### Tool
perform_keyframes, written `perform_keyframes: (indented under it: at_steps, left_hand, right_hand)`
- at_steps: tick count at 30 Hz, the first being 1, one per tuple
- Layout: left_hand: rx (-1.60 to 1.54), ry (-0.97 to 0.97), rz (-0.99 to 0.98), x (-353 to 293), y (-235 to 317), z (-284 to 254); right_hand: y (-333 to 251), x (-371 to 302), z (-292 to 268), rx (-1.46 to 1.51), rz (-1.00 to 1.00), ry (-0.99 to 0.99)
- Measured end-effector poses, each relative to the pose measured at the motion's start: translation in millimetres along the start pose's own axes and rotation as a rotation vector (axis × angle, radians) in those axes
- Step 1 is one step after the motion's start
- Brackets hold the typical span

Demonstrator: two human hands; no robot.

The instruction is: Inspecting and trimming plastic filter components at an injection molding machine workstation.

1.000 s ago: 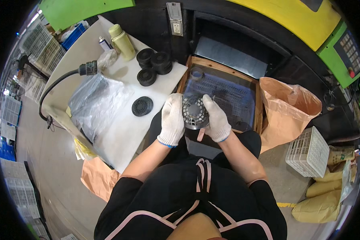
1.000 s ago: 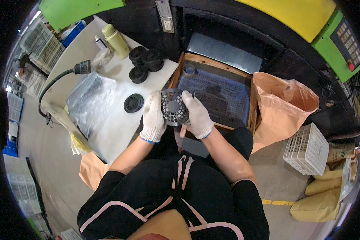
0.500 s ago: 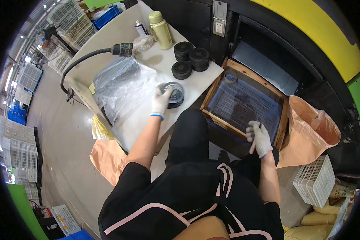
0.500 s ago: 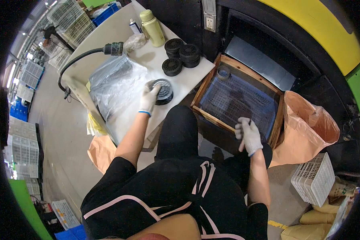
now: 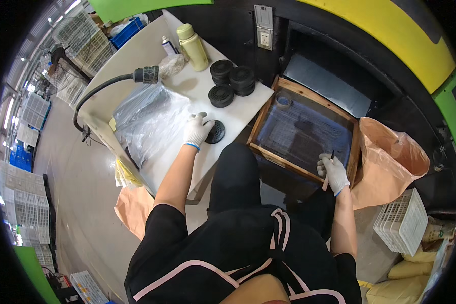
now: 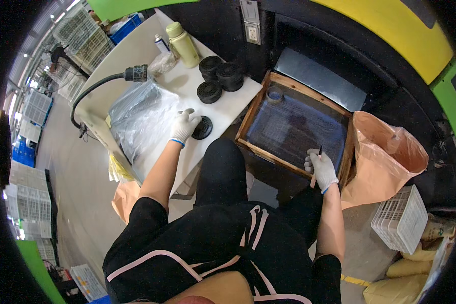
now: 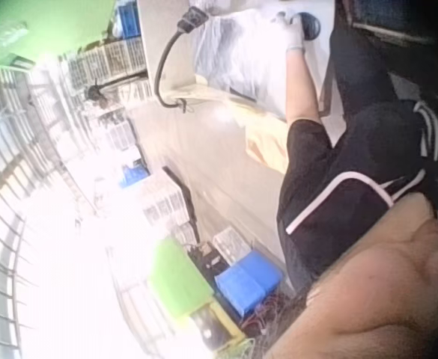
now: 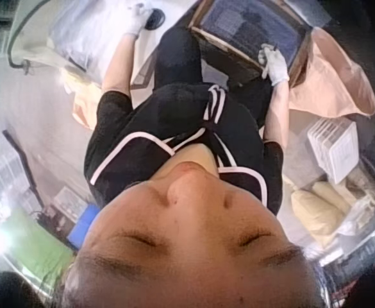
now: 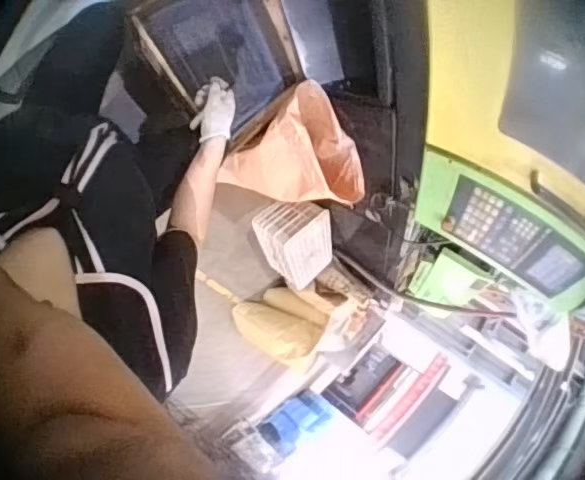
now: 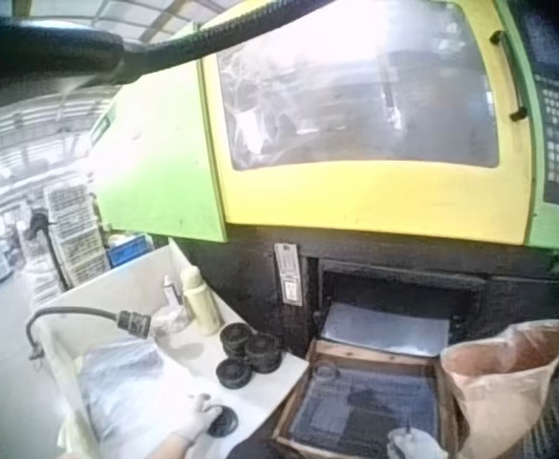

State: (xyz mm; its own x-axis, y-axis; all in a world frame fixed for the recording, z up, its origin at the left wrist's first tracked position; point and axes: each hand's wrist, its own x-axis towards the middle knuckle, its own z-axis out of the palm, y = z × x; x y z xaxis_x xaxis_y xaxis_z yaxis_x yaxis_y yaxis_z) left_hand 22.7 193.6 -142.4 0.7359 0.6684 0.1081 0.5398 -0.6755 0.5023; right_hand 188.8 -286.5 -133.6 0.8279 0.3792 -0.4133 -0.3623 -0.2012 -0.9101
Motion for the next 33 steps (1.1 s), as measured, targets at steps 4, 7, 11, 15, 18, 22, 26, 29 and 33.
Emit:
perform_keyframes:
  at_steps: [4, 7, 11, 15, 18, 22, 26, 29, 33]
  left_hand:
    - [-0.131, -0.008, 0.146, -5.4, 33.9, 10.2]
    - [-0.162, -0.102, 0.284, -30.3, 82.1, 36.9]
    - [-0.156, -0.411, 0.704, -43.0, 115.6, 56.5]
    - [0.146, -0.339, 0.687, -47.4, 119.3, 57.9]
    - [0.306, -0.33, 0.83, -54.1, 130.0, 59.0]
    - [0.314, -0.367, 0.803, -61.8, 139.8, 56.3]
    - [0.173, -0.395, 0.716, -58.1, 139.1, 54.8]
    - [0.125, -0.405, 0.676, -58.0, 139.0, 53.1]
    - [0.029, -0.407, 0.638, -61.0, 135.9, 47.4]
  right_hand:
    - [-28.5, -6.3, 6.4, -0.186, 0.161, -0.008]
    - [4.3, 30.9, -1.6, -0.298, 0.277, -0.083]
    - [56.6, 66.5, -4.3, -0.948, -0.191, -0.078]
    - [55.5, 53.1, 17.8, -1.16, -0.161, -0.282]
    - [60.8, 63.1, 18.6, -1.167, -0.193, -0.28]
    - [73.6, 74.0, 14.4, -1.115, -0.173, -0.271]
    - [66.6, 70.9, 14.9, -1.155, -0.064, -0.298]
    - [62.7, 65.6, 14.3, -1.12, -0.046, -0.284]
    - [67.1, 64.7, 17.0, -1.143, -0.061, -0.302]
